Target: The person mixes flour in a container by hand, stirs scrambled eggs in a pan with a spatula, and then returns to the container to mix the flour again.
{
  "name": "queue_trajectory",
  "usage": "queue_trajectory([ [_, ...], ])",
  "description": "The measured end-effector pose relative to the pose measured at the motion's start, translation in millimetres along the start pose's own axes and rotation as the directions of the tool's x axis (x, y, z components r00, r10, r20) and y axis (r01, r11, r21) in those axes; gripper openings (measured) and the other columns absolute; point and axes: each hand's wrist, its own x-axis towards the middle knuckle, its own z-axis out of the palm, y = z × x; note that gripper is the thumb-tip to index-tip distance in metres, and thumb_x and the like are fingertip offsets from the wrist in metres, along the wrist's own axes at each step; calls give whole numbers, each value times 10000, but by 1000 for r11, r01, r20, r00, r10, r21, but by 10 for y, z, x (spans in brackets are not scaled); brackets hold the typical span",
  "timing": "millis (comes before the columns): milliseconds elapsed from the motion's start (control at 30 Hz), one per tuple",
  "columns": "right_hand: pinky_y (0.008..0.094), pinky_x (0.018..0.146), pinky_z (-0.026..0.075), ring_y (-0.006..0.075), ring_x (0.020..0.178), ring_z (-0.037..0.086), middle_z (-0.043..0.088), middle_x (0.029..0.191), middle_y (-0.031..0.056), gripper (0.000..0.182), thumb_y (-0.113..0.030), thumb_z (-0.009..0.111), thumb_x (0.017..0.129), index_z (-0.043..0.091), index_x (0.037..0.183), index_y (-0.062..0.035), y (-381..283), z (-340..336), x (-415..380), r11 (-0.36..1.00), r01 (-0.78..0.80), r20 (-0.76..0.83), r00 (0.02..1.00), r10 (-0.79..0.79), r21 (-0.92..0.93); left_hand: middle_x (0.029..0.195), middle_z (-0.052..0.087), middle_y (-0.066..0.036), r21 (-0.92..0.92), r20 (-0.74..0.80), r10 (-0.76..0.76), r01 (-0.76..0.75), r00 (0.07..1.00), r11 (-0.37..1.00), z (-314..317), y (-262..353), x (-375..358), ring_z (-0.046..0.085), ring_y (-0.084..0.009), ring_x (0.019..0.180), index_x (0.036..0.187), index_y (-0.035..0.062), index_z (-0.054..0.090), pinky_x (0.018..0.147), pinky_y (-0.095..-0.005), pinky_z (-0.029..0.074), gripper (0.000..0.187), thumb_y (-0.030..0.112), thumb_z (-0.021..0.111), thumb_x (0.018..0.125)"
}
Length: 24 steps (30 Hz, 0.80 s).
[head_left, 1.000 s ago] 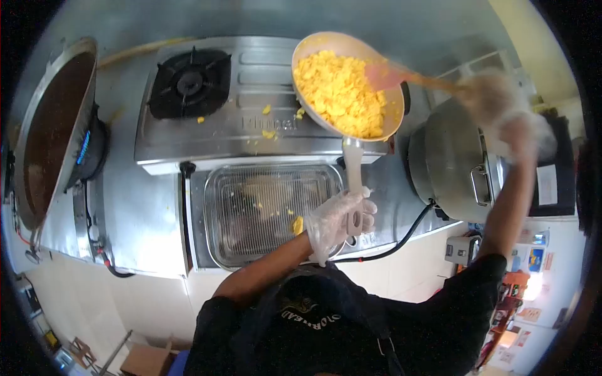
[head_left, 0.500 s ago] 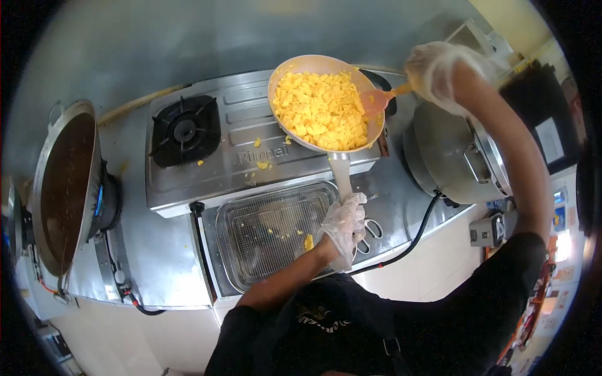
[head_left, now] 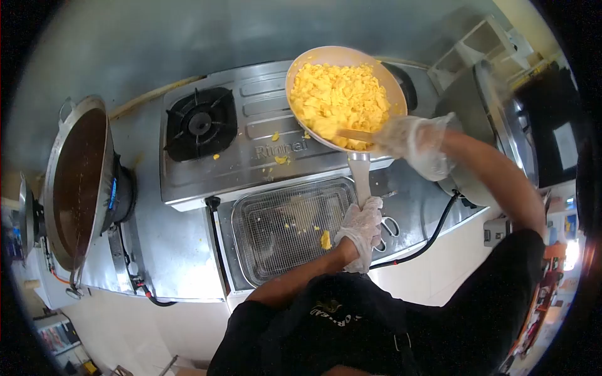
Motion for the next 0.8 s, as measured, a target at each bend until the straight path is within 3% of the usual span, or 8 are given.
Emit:
queue_trajectory([
  [100,293,500,397,133,537,484,508,606,32,311,-327,474,914,610,891,-48,-341,-180,107,903,-298,37,953,302,309,581,420,37,352,-196,242,-162,950,922,318,-52,-163,391,-119,371,887,148,479,309,-268,287,187,322,546,872],
  [233,234,409,309,73,449,395,418,538,-40,323,-353,469,924,578,807,-72,-493,-275,-163,200,-417,230,774,590,887,587,419,24,360,-111,284,-228,952,905,272,-37,-144,392,-109,374,921,127,477,303,-262,292,190,298,547,875],
  [500,219,338,308,60,376,363,465,522,-43,305,-300,416,954,588,845,-73,-453,-108,-782,-130,-495,454,620,640,859,554,409,28,366,-119,270,-211,955,906,380,-2,-201,389,-100,369,919,119,495,305,-259,305,157,257,555,873],
  [600,288,542,461,149,603,541,607,747,37,210,-249,521,884,593,893,-51,124,105,-967,525,-87,-228,832,506,846,557,420,42,289,11,225,-219,974,932,232,0,-132,404,-104,381,903,146,502,323,-258,315,126,250,564,869],
  [667,317,656,483,191,753,585,632,852,68,179,-214,578,830,604,902,-52,292,-90,-1028,473,129,-366,814,452,872,557,420,48,182,73,178,-189,981,965,153,-14,-100,414,-104,388,891,151,507,329,-257,321,117,247,570,867],
  [733,322,715,485,215,847,603,636,911,102,168,-175,596,795,617,913,-57,-56,-881,-1091,827,-212,-271,878,395,520,558,421,52,82,126,133,-144,983,986,65,-2,-51,418,-100,390,880,155,508,331,-255,321,112,247,571,868],
  [767,314,715,488,215,858,609,638,924,121,162,-159,585,794,622,917,-59,-285,-1244,-1033,902,-308,-225,943,247,-302,559,422,54,37,149,106,-113,983,993,16,-4,-5,417,-97,389,875,155,507,330,-254,318,112,248,569,869],
  [800,302,739,480,198,891,597,623,969,111,187,-149,606,779,621,947,-68,-423,-1447,-1012,866,-447,-185,892,412,-227,560,422,56,-7,173,80,-80,982,997,-2,3,22,416,-94,388,870,156,506,329,-253,315,112,249,567,870],
])
